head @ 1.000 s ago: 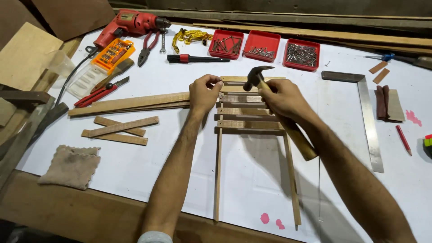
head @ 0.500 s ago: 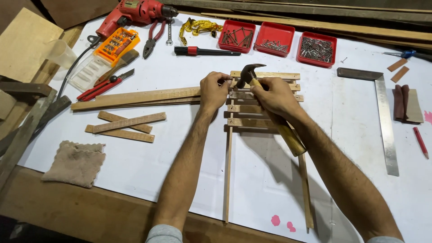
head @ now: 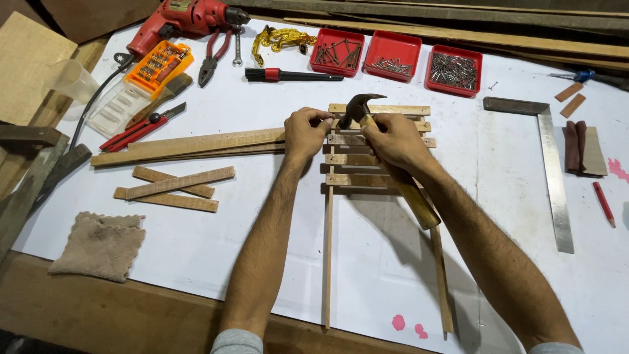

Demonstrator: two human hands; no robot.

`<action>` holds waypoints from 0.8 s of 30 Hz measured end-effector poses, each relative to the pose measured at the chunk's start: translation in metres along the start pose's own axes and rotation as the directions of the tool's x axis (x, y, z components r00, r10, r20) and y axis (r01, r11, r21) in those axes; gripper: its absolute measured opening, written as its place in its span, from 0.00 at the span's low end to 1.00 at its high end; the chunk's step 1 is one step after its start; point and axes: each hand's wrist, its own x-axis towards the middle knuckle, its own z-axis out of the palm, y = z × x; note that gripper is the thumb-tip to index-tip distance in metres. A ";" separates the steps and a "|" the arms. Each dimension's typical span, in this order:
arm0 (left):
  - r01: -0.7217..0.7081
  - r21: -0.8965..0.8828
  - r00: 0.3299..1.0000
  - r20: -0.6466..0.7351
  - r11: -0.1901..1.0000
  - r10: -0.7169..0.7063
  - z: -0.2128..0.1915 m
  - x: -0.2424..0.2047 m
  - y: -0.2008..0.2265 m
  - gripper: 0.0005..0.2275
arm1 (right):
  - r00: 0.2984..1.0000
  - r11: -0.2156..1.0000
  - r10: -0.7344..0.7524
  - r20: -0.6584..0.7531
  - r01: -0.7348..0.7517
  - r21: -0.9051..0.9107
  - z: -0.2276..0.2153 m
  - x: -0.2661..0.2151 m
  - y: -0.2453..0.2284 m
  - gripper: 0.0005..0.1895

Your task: Assemble a small wooden frame or shelf by nailing wooden slats to long support pieces.

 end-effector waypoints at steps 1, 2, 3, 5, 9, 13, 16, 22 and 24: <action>-0.001 0.000 1.000 0.001 1.000 0.001 0.000 0.002 0.000 0.04 | 1.000 1.000 0.000 -0.001 0.000 0.000 0.000 0.000 -0.001 0.15; 0.002 0.003 1.000 0.005 1.000 -0.002 0.000 0.002 0.000 0.04 | 1.000 1.000 0.012 0.004 -0.012 0.012 0.000 -0.001 0.000 0.15; 0.005 0.005 1.000 0.008 1.000 -0.005 0.000 0.003 0.000 0.04 | 1.000 0.999 0.024 0.009 -0.024 0.023 0.000 -0.002 0.000 0.15; -0.004 0.016 1.000 0.016 1.000 0.004 0.001 0.005 -0.004 0.04 | 1.000 0.999 0.029 0.013 -0.029 0.015 0.000 -0.002 -0.001 0.15; -0.041 0.058 0.998 0.039 0.997 0.038 0.000 0.006 -0.002 0.04 | 0.999 0.999 0.035 0.022 -0.035 0.011 0.000 -0.002 -0.003 0.15; -0.073 0.073 0.997 0.028 0.995 0.071 0.000 0.003 -0.002 0.04 | 1.000 1.000 0.014 0.020 -0.014 -0.001 0.000 -0.001 -0.002 0.14; -0.149 0.077 0.989 -0.002 0.986 0.149 0.001 0.002 -0.003 0.04 | 1.000 0.997 0.015 0.022 -0.013 -0.076 0.001 -0.002 -0.006 0.17; -0.121 0.021 0.993 -0.012 0.992 0.121 0.002 0.004 -0.009 0.05 | 0.973 0.947 -0.227 -0.049 0.209 -0.243 0.008 -0.010 -0.027 0.16; -0.163 0.036 0.987 0.009 0.986 0.163 0.001 0.004 -0.010 0.06 | 0.933 0.882 -0.357 -0.034 0.325 -0.341 0.014 -0.006 -0.028 0.16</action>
